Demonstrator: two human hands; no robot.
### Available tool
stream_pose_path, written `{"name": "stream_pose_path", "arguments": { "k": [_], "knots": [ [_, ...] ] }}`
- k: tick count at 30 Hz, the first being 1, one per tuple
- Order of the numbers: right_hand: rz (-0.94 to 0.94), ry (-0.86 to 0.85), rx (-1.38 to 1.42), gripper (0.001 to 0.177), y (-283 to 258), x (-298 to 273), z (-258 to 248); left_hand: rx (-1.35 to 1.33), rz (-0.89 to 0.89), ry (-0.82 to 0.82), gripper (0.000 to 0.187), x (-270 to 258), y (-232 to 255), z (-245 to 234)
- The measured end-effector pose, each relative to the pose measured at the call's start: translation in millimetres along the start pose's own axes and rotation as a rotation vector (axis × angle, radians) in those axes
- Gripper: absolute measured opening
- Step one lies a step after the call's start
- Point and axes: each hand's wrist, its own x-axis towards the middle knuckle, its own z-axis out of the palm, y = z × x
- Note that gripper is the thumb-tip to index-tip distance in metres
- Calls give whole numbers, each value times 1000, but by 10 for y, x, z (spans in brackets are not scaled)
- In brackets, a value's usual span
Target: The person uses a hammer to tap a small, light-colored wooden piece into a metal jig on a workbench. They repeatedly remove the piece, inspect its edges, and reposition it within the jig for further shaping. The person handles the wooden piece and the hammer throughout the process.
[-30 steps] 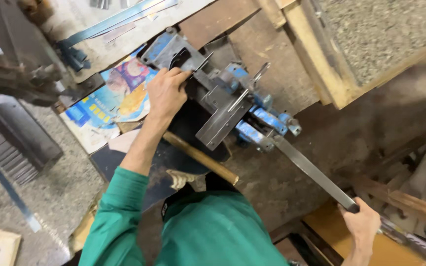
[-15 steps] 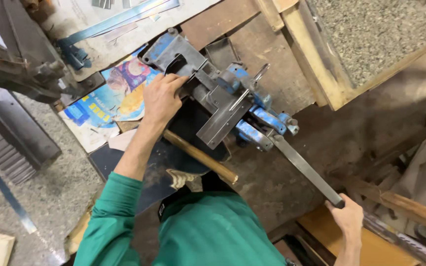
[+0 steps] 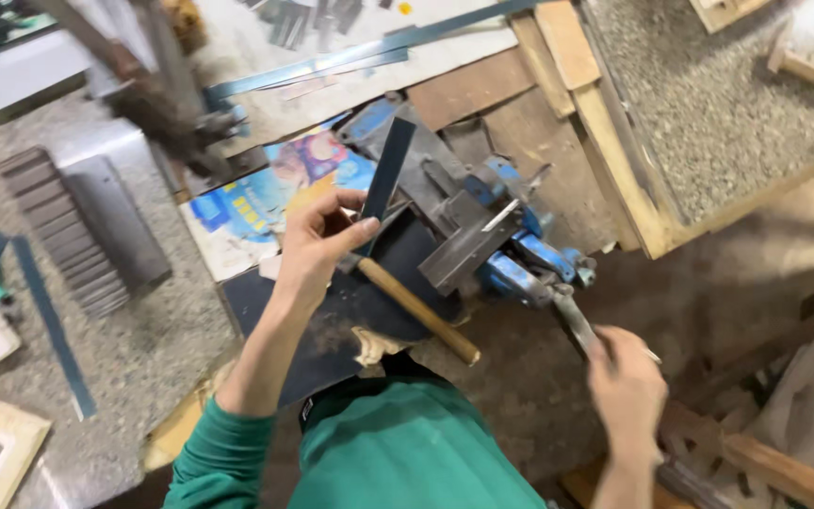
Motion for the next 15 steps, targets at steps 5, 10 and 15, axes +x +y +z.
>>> {"name": "stream_pose_path", "arguments": {
  "k": [5,10,15],
  "knots": [
    [-506,-174,345,17,-1745,423,719,-344,14,96,17,-653,-65,-384],
    [-612,-399,38,49,-2847,326,1875,-577,-34,266,20,-1284,-175,-890],
    [-581,-373,-119,59,-3145,231,2468,-675,122,390,18,-1653,-433,-1403]
  ]
}}
